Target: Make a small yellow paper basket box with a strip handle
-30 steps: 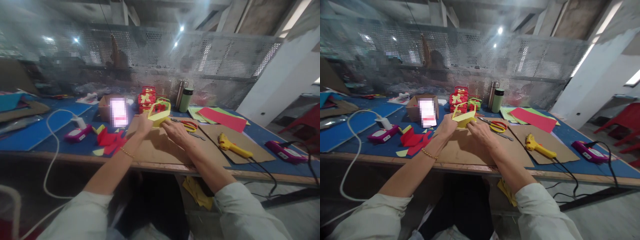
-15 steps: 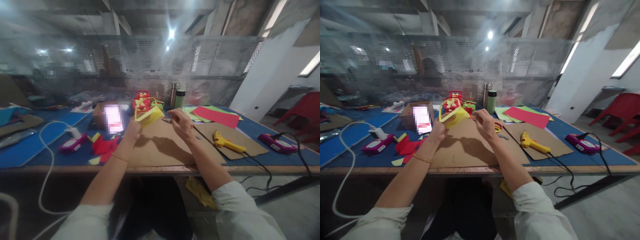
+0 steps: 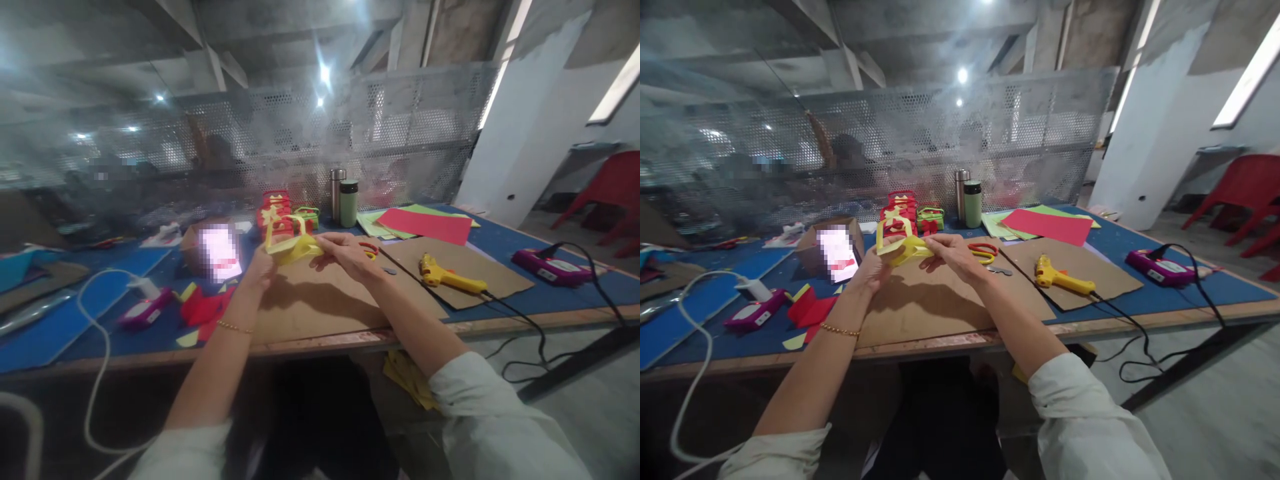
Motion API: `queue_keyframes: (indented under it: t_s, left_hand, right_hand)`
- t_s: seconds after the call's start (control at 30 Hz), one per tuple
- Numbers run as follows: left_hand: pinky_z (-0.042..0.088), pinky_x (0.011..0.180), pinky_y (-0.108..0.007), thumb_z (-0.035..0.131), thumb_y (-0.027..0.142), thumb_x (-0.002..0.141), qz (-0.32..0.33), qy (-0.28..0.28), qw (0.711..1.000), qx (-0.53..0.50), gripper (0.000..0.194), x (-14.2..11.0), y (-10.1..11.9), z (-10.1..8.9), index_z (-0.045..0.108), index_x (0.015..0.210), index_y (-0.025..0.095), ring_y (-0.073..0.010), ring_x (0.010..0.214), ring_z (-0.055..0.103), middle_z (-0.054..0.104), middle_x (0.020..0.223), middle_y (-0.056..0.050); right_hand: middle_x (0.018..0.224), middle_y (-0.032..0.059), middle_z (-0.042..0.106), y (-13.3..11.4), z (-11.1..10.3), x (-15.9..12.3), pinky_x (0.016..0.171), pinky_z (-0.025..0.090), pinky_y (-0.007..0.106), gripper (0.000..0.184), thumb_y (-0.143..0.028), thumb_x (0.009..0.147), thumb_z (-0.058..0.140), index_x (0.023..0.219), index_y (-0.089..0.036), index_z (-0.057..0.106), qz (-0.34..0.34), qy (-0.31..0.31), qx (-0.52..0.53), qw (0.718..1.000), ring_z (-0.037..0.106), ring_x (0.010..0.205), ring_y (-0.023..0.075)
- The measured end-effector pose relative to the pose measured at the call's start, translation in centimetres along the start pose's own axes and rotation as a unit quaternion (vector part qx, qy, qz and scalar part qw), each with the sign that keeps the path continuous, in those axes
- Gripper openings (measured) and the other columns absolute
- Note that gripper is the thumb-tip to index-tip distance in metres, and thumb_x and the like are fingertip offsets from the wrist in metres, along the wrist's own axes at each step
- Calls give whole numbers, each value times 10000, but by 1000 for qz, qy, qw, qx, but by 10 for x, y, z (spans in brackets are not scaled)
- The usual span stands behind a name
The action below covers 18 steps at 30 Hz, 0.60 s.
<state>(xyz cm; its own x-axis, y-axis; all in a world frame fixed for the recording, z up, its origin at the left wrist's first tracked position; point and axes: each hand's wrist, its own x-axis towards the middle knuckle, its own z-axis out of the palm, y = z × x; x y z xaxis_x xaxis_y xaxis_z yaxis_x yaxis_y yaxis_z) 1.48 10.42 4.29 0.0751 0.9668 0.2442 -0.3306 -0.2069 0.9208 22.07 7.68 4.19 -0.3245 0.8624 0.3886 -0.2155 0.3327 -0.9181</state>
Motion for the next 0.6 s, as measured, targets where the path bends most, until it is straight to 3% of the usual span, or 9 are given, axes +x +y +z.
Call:
queue_keyframes:
  t_s: [0.13, 0.3, 0.47, 0.53, 0.6]
  left_hand:
    - [525, 698, -269, 1007, 268, 433, -44, 14, 999, -10, 504, 2, -1, 2, 758, 844, 117, -162, 723, 684, 749, 790, -43]
    - [545, 720, -299, 975, 285, 520, -12, 6, 998, 65, 548, -1, -7, 0, 766, 1001, 128, -204, 796, 705, 766, 890, -79]
    - [544, 739, -306, 900, 314, 650, 7, 24, 988, 155, 570, 0, -10, -4, 720, 1172, 171, -210, 830, 702, 752, 944, -73]
    - [544, 765, -314, 843, 316, 718, 48, 68, 978, 190, 534, 1, -9, -5, 681, 1208, 179, -206, 849, 693, 737, 980, -72]
    - [542, 825, -327, 787, 327, 787, 140, 133, 951, 241, 399, 1, -7, -4, 669, 1138, 178, -204, 903, 676, 717, 1011, -80]
  right_hand:
    - [697, 51, 739, -1, 4, -2, 488, 572, 226, 599, -676, 694, 836, 916, -124, 770, 10, -2, -50, 999, 726, 552, 164]
    - [540, -2, 647, -3, 8, -5, 438, 522, 191, 458, -595, 786, 750, 798, -137, 723, -5, -19, -112, 994, 683, 470, 143]
    - [522, -9, 624, 5, 5, 0, 388, 486, 179, 388, -546, 767, 718, 684, -176, 638, 0, -7, -149, 989, 686, 457, 156]
    - [529, -6, 624, 7, 3, 2, 396, 496, 188, 385, -545, 777, 700, 676, -182, 621, -7, 22, -157, 987, 690, 461, 161]
    - [530, -6, 615, 8, 0, 4, 406, 497, 191, 372, -524, 808, 678, 669, -188, 601, -13, 62, -174, 983, 699, 473, 167]
